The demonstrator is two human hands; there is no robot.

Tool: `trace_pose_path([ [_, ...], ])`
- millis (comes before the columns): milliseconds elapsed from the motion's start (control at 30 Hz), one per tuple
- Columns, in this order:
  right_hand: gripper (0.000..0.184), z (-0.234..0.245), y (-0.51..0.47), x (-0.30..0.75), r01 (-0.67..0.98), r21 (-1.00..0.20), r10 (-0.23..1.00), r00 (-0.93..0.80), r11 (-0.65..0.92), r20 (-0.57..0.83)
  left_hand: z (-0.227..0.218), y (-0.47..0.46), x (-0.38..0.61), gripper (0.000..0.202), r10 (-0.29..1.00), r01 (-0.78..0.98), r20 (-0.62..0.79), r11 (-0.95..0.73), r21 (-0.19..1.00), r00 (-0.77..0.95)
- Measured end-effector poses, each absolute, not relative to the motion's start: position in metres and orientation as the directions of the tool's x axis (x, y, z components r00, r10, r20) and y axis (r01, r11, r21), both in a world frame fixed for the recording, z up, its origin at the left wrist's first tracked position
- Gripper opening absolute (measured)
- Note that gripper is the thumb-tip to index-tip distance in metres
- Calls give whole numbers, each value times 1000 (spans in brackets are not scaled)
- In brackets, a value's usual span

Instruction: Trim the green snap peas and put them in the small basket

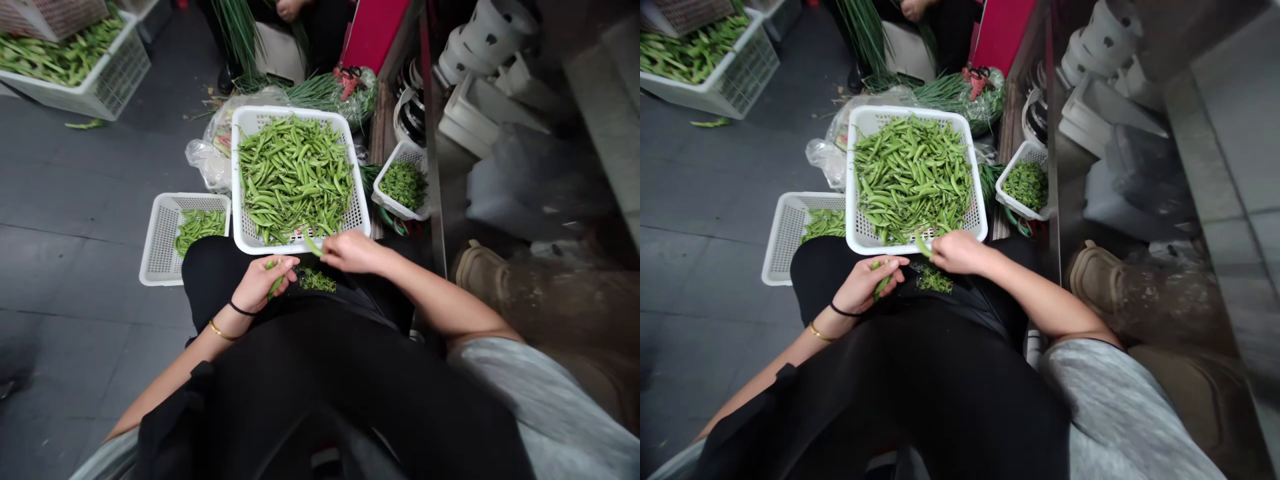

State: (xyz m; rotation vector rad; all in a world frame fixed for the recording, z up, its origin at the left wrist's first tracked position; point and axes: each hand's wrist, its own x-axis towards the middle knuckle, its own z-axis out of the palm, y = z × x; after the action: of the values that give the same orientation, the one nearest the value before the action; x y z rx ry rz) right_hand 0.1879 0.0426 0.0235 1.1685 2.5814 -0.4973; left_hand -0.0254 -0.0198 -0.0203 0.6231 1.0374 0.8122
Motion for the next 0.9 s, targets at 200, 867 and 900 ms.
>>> trace_pose_path([
  [200,38,24,-17,181,501,-382,526,-850,777,-45,-16,-27,-14,26,866,-291,-447,497,817,225],
  [867,27,33,-6,207,547,-522,719,-664,655,206,-17,-41,-25,79,750,-356,-277,561,747,601],
  [900,30,32,-9,199,532,-438,658,-723,724,209,-17,-40,-25,81,748,-352,-282,564,747,601],
])
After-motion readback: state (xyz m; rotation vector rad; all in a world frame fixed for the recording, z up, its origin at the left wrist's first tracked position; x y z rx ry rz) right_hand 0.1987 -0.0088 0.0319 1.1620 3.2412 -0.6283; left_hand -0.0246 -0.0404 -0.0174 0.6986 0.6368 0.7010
